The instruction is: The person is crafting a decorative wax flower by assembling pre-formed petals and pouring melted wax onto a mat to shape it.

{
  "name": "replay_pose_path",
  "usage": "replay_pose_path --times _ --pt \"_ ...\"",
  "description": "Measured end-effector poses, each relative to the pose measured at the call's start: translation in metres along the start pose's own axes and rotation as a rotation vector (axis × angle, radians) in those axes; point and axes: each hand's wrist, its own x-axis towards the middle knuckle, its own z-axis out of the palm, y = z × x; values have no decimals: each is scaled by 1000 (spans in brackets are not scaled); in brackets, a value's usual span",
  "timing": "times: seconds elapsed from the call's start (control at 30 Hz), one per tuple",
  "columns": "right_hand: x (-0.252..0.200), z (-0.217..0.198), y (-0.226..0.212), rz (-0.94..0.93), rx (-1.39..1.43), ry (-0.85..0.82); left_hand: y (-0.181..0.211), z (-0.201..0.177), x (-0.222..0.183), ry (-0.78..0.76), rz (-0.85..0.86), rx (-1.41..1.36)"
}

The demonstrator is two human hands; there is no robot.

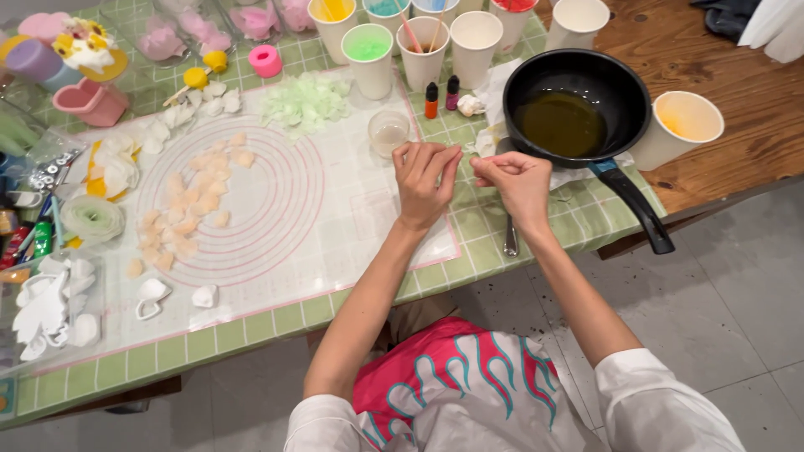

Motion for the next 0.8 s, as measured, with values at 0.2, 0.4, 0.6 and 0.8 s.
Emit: replay_pose_path --times 0.2,0.4,0.6,0.8 --pt "10 -7 26 44 179 -102 -3 4 -5 -6 -57 13" --pt "10 -22 33 222 508 -252 -4 12 -15 -233 21 -152" --pt "9 -28 9 335 770 -398 -12 38 -29 -473 27 -114" --pt "-5 -26 -8 378 753 -348 11 51 -16 -471 -29 -31"
